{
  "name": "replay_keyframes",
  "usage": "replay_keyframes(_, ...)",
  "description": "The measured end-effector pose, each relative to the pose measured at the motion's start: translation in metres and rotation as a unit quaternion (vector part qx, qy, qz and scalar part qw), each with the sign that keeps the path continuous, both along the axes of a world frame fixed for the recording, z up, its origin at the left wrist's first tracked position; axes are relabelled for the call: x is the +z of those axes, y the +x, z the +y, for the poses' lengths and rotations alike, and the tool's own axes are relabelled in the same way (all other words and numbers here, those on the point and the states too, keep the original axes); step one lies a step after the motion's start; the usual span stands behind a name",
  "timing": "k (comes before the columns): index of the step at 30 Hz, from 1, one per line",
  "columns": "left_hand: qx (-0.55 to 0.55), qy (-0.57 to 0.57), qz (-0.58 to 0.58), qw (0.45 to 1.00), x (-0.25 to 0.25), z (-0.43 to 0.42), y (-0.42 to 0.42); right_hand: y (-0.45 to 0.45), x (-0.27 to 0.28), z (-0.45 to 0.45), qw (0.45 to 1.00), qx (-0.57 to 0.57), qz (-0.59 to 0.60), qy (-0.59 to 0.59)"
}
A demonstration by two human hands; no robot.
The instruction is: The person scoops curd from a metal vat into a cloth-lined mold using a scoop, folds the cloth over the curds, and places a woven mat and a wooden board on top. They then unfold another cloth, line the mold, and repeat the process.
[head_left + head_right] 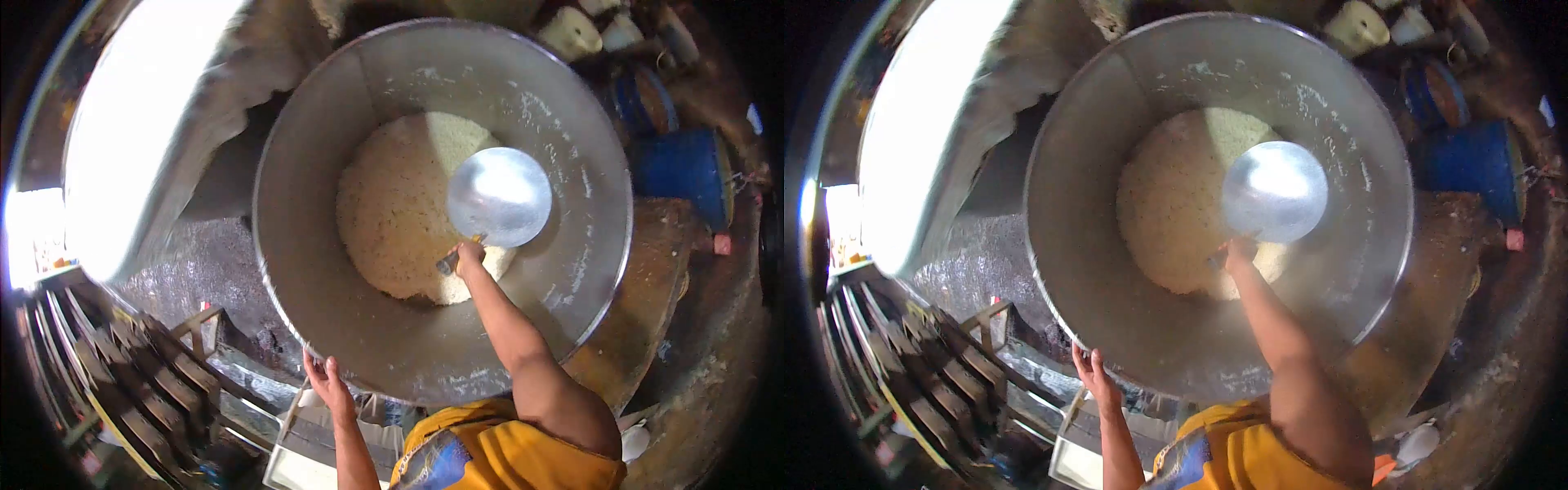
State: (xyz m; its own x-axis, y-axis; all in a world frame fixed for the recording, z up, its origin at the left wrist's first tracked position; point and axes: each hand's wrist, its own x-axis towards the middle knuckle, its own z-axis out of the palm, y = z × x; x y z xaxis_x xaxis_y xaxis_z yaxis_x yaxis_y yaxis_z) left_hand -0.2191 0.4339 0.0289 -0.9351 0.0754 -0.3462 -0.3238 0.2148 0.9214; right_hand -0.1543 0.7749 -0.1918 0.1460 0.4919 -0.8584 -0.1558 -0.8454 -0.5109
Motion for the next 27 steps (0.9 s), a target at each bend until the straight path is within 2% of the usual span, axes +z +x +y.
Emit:
replay_keyframes(2, 0.047, -0.06, -0.014, 0.997, -0.008, 0.032, -0.003, -0.017, -0.057, 0.036, 0.991, -0.016, -0.112, 0.068)
replay_keyframes(4, 0.095, -0.156, -0.022, 0.983, -0.018, 0.046, -0.007, -0.025, -0.172, 0.061, 0.939, 0.027, -0.287, 0.187)
replay_keyframes(6, 0.085, -0.269, -0.018, 0.959, -0.026, 0.051, -0.007, -0.047, -0.207, 0.081, 0.927, 0.106, -0.318, 0.169)
replay_keyframes(7, 0.101, -0.284, -0.012, 0.953, -0.03, 0.054, -0.005, -0.06, -0.22, 0.09, 0.923, 0.142, -0.318, 0.163)
replay_keyframes(8, 0.116, -0.299, -0.005, 0.947, -0.032, 0.056, -0.003, -0.072, -0.227, 0.097, 0.929, 0.171, -0.288, 0.155)
replay_keyframes(10, 0.124, -0.326, -0.019, 0.937, -0.027, 0.062, -0.003, -0.088, -0.227, 0.105, 0.947, 0.257, -0.131, 0.14)
replay_keyframes(12, 0.125, -0.378, -0.017, 0.917, -0.029, 0.055, 0.002, -0.101, -0.224, 0.107, 0.93, 0.35, -0.027, 0.107)
replay_keyframes(14, 0.115, -0.452, -0.003, 0.885, -0.031, 0.054, 0.003, -0.104, -0.239, 0.103, 0.889, 0.454, 0.018, 0.058)
replay_keyframes(15, 0.12, -0.461, -0.005, 0.879, -0.03, 0.055, 0.005, -0.104, -0.252, 0.095, 0.813, 0.546, -0.044, 0.197)
replay_keyframes(16, 0.135, -0.438, -0.019, 0.889, -0.029, 0.061, 0.005, -0.098, -0.29, 0.076, 0.706, 0.618, -0.102, 0.33)
replay_keyframes(18, 0.165, -0.388, -0.046, 0.905, -0.025, 0.067, 0.004, -0.089, -0.322, 0.051, 0.586, 0.699, -0.087, 0.401)
replay_keyframes(21, 0.164, -0.402, -0.004, 0.901, -0.031, 0.064, 0.007, -0.079, -0.305, 0.02, 0.626, 0.731, 0.067, 0.263)
replay_keyframes(22, 0.133, -0.429, 0.003, 0.893, -0.034, 0.053, 0.009, -0.081, -0.277, 0.014, 0.653, 0.716, 0.083, 0.233)
replay_keyframes(24, 0.078, -0.479, 0.017, 0.874, -0.034, 0.025, 0.014, -0.083, -0.228, 0.007, 0.673, 0.71, 0.129, 0.163)
replay_keyframes(27, 0.081, -0.37, -0.018, 0.925, -0.021, 0.075, -0.005, -0.067, -0.179, -0.008, 0.652, 0.734, 0.167, 0.09)
